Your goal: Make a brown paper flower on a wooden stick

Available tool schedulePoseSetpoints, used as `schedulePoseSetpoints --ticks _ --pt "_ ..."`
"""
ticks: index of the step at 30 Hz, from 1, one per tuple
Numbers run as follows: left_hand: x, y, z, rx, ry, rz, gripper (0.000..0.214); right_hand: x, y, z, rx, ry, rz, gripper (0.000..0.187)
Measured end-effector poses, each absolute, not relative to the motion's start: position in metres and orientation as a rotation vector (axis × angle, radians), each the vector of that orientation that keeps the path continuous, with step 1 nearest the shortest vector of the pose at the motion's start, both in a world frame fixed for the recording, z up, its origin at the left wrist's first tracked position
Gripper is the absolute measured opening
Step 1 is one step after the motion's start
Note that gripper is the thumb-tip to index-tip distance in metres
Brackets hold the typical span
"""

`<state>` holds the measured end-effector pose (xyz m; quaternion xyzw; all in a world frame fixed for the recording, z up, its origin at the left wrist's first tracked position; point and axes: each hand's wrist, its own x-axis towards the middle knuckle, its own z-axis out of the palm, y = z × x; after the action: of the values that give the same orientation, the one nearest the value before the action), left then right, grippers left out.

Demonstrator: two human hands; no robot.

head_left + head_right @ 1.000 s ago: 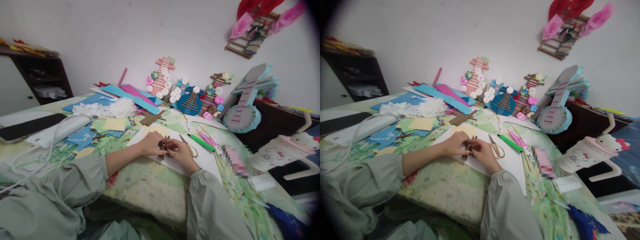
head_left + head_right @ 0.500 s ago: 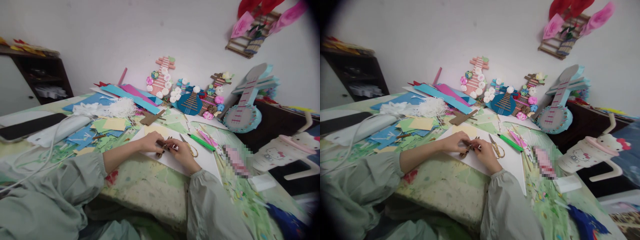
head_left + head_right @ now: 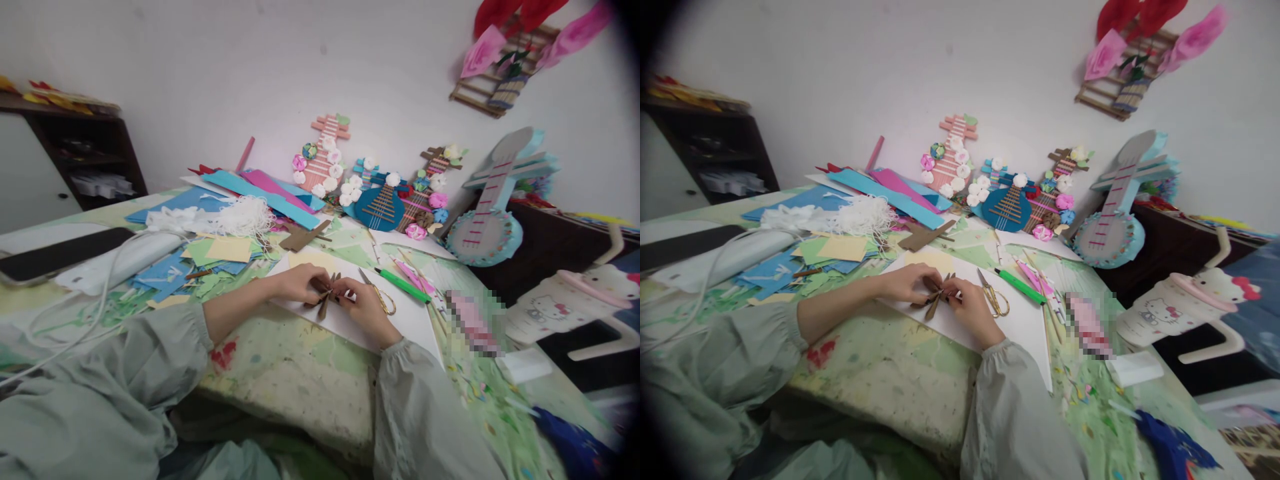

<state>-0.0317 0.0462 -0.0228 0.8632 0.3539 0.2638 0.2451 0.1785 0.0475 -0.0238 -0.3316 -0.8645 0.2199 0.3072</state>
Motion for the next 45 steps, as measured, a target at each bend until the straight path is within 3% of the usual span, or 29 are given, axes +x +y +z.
schedulePoseSetpoints --ticks 8,18,27,35,45 --pt "-0.016 0.036 -0.028 2.740 1.203 0.753 0.005 0.177 0.049 -0.025 -0.938 -2.300 0.535 0.019" --pt "-0.019 0.043 -0.031 2.740 1.062 0.782 0.018 0.177 0.048 -0.026 -0.969 -2.276 0.539 0.014" --pt "-0.019 0.047 -0.034 2.698 1.158 0.690 0.023 0.177 0.050 -0.031 -0.939 -2.216 0.623 0.021" --pt "-0.014 0.038 -0.036 2.633 1.289 0.831 0.015 0.177 0.051 -0.032 -0.948 -2.179 0.673 0.023" --pt "-0.014 0.037 -0.028 2.736 1.382 0.731 0.013 0.176 0.053 -0.035 -0.946 -2.187 0.644 0.023"
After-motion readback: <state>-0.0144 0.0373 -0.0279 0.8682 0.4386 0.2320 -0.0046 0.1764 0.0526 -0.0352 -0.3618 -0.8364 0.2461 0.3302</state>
